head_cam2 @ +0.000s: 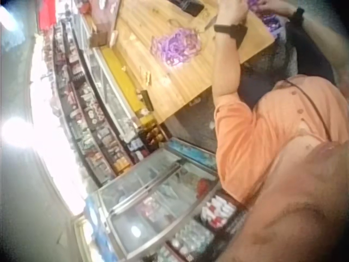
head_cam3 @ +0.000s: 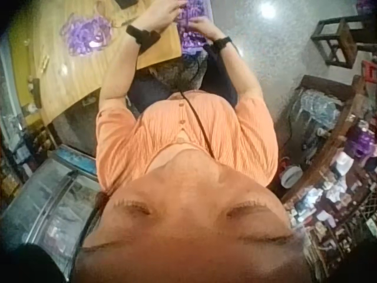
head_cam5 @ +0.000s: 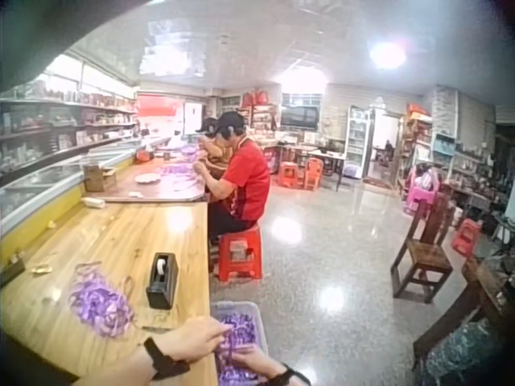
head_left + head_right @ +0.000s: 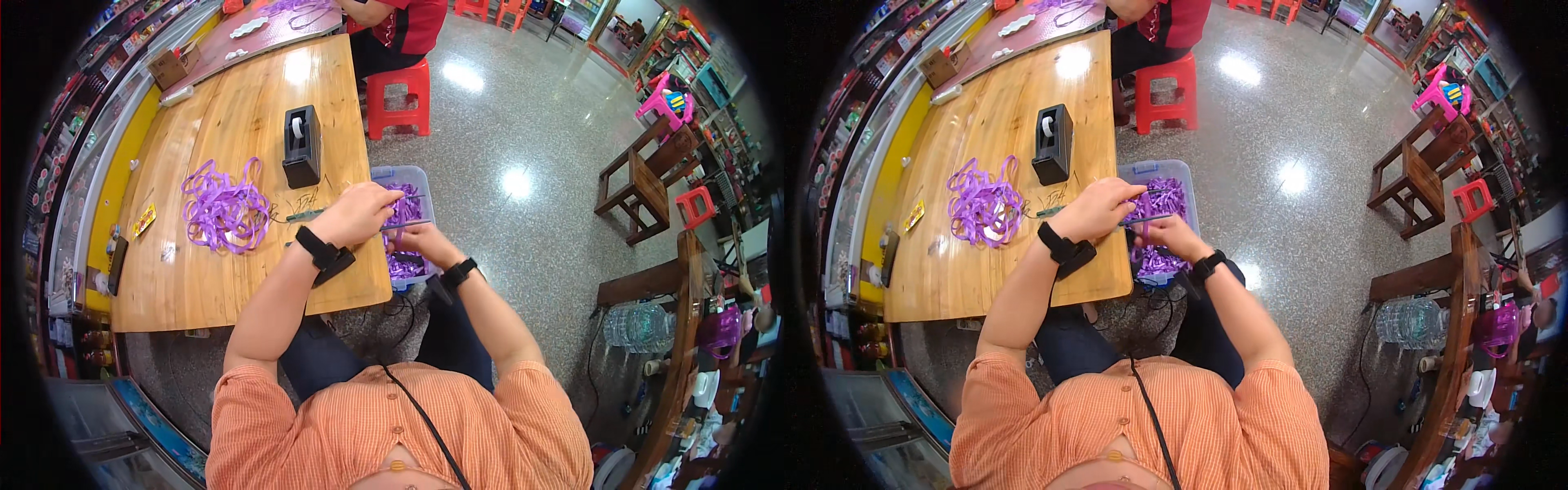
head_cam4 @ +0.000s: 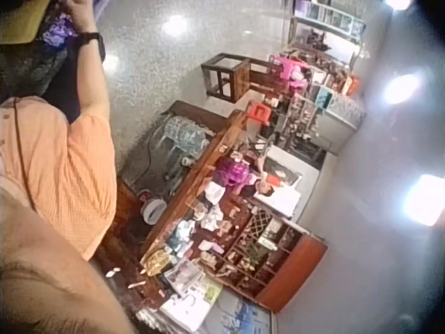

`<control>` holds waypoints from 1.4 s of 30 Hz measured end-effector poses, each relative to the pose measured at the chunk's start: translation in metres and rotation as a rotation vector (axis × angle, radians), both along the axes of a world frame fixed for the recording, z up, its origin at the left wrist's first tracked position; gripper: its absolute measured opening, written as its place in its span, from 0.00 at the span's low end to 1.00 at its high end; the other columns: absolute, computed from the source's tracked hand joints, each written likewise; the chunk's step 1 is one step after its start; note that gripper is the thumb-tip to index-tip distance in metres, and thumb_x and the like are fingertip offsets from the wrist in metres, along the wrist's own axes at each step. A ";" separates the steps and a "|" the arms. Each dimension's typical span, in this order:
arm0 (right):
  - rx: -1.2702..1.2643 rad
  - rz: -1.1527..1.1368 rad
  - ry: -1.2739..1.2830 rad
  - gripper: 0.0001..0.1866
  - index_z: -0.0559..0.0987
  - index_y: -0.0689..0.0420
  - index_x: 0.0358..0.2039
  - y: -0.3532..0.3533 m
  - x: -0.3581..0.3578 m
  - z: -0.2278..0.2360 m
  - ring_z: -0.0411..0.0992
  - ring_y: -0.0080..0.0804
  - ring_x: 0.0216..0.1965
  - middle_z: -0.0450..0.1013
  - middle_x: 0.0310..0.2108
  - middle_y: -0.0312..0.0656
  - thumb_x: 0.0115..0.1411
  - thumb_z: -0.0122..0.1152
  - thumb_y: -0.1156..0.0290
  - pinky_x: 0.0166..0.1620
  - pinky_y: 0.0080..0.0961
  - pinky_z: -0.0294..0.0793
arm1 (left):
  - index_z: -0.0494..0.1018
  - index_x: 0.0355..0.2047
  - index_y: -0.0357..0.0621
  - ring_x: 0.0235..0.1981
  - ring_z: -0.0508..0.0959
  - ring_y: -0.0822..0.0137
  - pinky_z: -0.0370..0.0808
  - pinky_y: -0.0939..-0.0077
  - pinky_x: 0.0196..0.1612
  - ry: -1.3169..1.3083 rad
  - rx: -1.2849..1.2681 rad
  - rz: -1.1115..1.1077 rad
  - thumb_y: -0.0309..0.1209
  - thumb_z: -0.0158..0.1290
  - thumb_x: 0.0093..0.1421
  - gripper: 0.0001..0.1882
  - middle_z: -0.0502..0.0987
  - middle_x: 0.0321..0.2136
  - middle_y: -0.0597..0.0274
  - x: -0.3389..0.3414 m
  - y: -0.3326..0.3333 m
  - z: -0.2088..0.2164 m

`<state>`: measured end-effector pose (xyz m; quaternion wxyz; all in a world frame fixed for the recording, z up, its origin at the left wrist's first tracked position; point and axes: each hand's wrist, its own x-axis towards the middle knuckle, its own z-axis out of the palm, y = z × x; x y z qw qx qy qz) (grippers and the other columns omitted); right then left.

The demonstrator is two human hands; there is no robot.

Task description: Bundling purple plastic ribbons into groups while sitting at a table.

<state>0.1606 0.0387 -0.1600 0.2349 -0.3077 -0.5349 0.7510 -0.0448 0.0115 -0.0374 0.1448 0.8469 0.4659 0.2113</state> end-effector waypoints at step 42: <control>-0.656 -0.180 -0.088 0.12 0.80 0.55 0.41 -0.152 0.035 -0.051 0.79 0.29 0.33 0.80 0.34 0.37 0.66 0.54 0.63 0.34 0.26 0.80 | 0.76 0.33 0.33 0.31 0.78 0.72 0.76 0.77 0.34 -0.560 -0.391 0.261 0.31 0.60 0.60 0.11 0.77 0.30 0.59 0.073 -0.227 -0.127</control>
